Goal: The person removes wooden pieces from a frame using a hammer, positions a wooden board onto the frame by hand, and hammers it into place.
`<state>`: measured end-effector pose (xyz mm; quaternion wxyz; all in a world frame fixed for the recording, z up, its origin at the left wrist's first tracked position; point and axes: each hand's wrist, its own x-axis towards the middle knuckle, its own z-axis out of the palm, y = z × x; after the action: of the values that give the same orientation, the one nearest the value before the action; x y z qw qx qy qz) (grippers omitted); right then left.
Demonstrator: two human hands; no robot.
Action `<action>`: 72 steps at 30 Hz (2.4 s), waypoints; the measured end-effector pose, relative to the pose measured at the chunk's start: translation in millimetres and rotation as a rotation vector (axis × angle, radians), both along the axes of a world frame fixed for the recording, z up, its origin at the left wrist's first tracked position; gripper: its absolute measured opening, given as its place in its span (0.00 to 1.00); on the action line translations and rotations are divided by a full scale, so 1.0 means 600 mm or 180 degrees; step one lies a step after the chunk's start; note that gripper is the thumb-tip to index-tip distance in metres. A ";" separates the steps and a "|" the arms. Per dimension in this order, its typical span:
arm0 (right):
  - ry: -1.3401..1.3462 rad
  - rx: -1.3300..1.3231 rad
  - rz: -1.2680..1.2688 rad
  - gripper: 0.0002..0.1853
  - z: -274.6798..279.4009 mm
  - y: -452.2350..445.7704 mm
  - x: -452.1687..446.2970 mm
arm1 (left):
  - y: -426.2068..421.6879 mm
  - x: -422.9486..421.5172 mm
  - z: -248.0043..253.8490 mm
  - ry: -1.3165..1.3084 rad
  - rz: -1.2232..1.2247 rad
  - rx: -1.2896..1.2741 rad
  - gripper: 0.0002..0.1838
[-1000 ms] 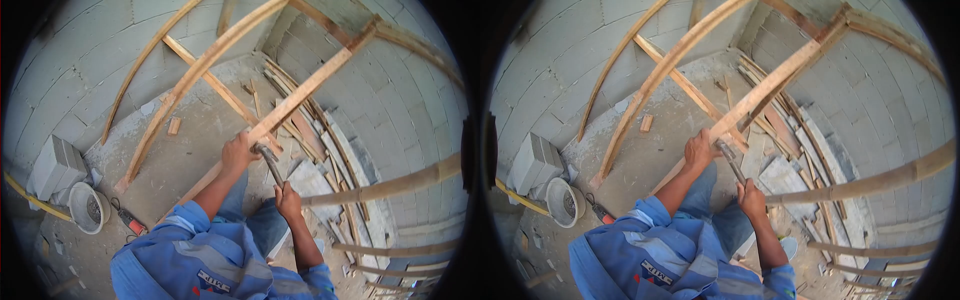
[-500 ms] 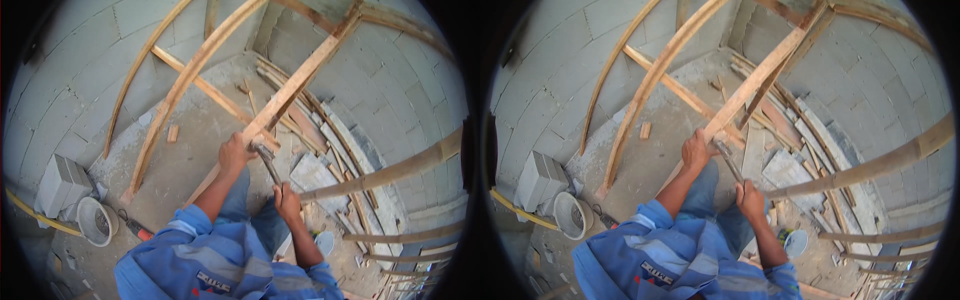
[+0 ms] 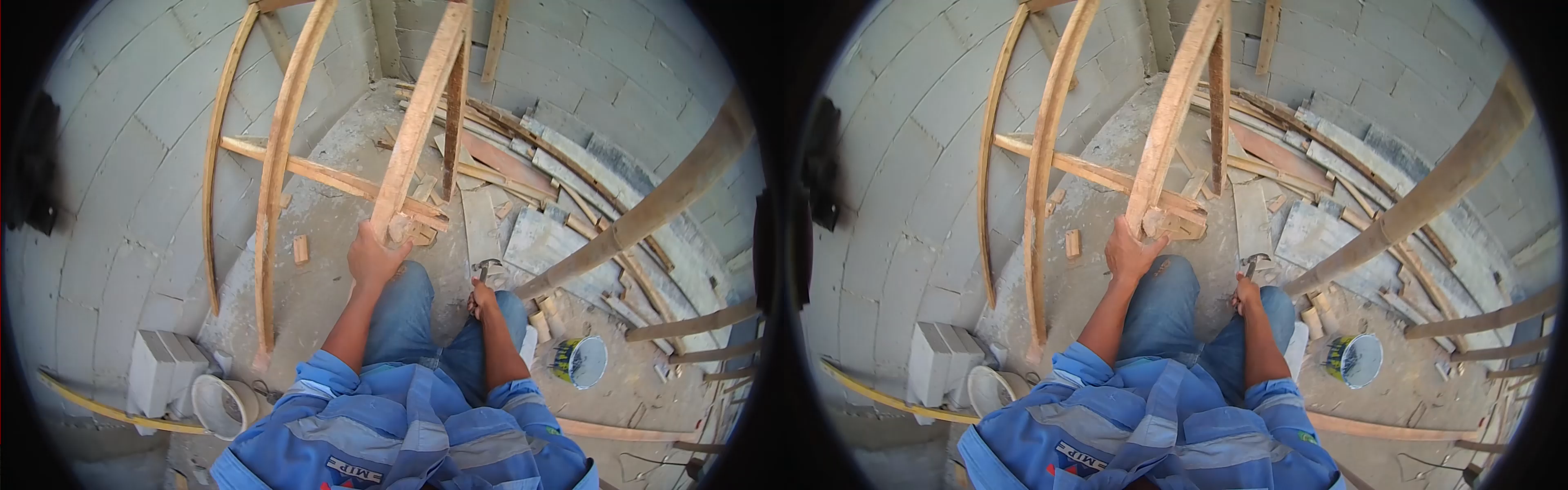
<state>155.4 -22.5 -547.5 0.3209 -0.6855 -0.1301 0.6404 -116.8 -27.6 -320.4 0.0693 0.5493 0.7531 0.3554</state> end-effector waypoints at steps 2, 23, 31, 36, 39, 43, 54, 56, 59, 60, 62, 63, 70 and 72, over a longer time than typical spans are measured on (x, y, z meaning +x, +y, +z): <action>-0.0061 -0.0016 -0.0009 0.23 -0.017 0.002 -0.020 | -0.002 0.004 0.004 0.0040 0.0049 -0.0101 0.40; -0.0489 0.2811 0.1362 0.38 0.253 0.161 -0.168 | 0.008 0.026 -0.003 0.0136 0.0095 0.0200 0.36; -0.1000 0.2592 0.1301 0.36 0.344 0.132 -0.180 | 0.010 0.025 -0.001 0.0109 0.0029 0.0185 0.36; -0.1026 0.2672 0.0964 0.36 0.323 0.126 -0.202 | 0.012 0.019 -0.011 0.0184 0.0026 0.0188 0.36; -0.0843 0.2575 0.0897 0.36 0.320 0.125 -0.205 | 0.013 0.021 -0.010 0.0175 0.0022 0.0228 0.37; -0.0732 0.2612 0.0762 0.37 0.319 0.124 -0.210 | 0.011 0.014 -0.012 0.0139 0.0125 -0.0131 0.40; -0.0739 0.2583 0.0508 0.34 0.328 0.111 -0.218 | 0.009 -0.028 -0.021 -0.1570 -0.0912 0.0204 0.43; -0.0766 0.2610 0.0452 0.34 0.329 0.111 -0.217 | 0.024 -0.045 -0.018 -0.2255 -0.1164 0.0186 0.48; -0.0795 0.2598 0.0483 0.36 0.331 0.107 -0.219 | 0.044 -0.057 0.015 -0.1688 -0.1105 0.0147 0.54; -0.0795 0.2611 0.0472 0.36 0.331 0.107 -0.219 | 0.049 -0.058 0.028 -0.1104 -0.1083 0.0267 0.55; -0.0766 0.2616 0.0448 0.36 0.329 0.107 -0.219 | 0.055 -0.050 0.052 -0.0236 -0.1235 0.0518 0.57; -0.0738 0.2605 0.0450 0.36 0.327 0.106 -0.219 | 0.055 -0.041 0.063 0.0043 -0.1401 0.0647 0.57; -0.0627 0.2642 0.0324 0.36 0.304 0.108 -0.226 | 0.070 -0.057 0.022 -0.1403 -0.1860 0.0423 0.52; -0.0690 0.2665 0.0344 0.35 0.311 0.105 -0.224 | 0.078 -0.071 0.003 -0.1682 -0.1541 0.0658 0.45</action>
<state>21.0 40.6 -360.9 0.5218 -0.5517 -0.4473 0.4726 -159.5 19.1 -318.5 0.2875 0.6049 0.5177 0.5324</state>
